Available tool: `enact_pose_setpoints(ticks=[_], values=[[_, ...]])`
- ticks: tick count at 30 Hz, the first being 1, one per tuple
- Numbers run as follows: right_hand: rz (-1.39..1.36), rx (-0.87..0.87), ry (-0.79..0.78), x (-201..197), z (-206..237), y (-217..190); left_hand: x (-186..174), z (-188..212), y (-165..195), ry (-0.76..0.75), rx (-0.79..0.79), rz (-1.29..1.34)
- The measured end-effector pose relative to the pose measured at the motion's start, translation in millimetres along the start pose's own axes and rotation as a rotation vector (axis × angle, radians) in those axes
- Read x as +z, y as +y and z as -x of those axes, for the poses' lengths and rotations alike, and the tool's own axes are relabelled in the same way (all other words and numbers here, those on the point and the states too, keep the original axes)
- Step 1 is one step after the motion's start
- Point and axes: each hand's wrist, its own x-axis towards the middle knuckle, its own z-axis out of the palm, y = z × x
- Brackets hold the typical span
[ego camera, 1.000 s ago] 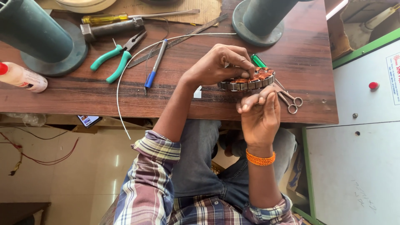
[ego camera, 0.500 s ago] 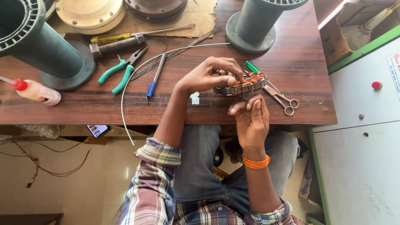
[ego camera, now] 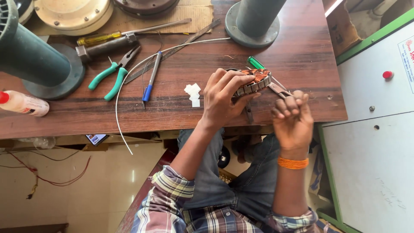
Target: The person sits at a workbench and hand-winds copper wire around the slots of a motor armature, guiding the wire turn by turn with both hands and pressing the windings into place. They occasionally reposition the armature and adjust the wire as they fill successive slots.
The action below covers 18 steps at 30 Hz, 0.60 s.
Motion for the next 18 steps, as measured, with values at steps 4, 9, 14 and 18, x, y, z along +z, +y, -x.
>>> enact_pose_setpoints(ticks=[4,9,14,18], values=[[0.189,0.047,-0.032,12,-10,-28,0,4,-1,0.003,-0.003,0.005],[0.433,0.067,-0.081,50,-30,-53,-3,5,-3,0.009,-0.004,-0.005],[0.59,0.116,-0.223,91,-39,-59,-4,6,-3,-0.002,-0.023,-0.02],[0.701,0.152,-0.324,116,-47,-53,-4,7,-4,0.001,-0.028,-0.014]])
